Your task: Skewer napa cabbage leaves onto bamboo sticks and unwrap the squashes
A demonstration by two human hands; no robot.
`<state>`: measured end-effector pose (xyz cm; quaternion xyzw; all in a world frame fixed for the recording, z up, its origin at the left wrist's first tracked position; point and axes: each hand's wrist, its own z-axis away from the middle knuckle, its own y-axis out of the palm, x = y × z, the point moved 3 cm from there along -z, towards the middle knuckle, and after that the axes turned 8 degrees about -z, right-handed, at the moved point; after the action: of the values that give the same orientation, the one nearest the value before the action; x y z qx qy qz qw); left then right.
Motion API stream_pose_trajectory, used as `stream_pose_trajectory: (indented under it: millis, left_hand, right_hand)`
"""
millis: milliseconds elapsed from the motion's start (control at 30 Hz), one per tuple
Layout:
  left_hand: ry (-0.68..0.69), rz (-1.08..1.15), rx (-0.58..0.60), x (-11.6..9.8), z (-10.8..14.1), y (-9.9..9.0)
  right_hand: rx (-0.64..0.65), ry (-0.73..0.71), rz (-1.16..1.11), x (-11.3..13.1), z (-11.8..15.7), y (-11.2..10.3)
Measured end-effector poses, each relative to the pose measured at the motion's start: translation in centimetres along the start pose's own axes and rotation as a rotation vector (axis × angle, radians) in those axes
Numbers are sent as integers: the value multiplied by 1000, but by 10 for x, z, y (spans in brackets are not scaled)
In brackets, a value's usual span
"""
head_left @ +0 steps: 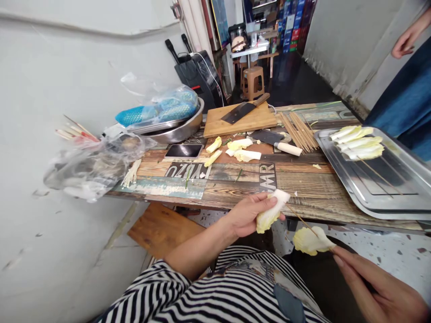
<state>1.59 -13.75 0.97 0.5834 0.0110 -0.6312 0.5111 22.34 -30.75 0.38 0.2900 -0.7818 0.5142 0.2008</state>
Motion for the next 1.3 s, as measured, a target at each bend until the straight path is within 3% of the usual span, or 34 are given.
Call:
stream_pose_trajectory:
  millis: [200,733,967,1300]
  left_hand:
    - [-26,10,-18,2,0,-2]
    - [-10,40,-5,6,-3,-3]
    - [11,-37,-29,5,-1,-3]
    - [-24,21,8,5,-1,-3]
  right_hand:
    - [-5,71,-48,-2,4,0]
    - [32,52,-52,-6,11,-1]
    - [91,171,-116,-20,19,0]
    - [108,200,-144,-26,24,0]
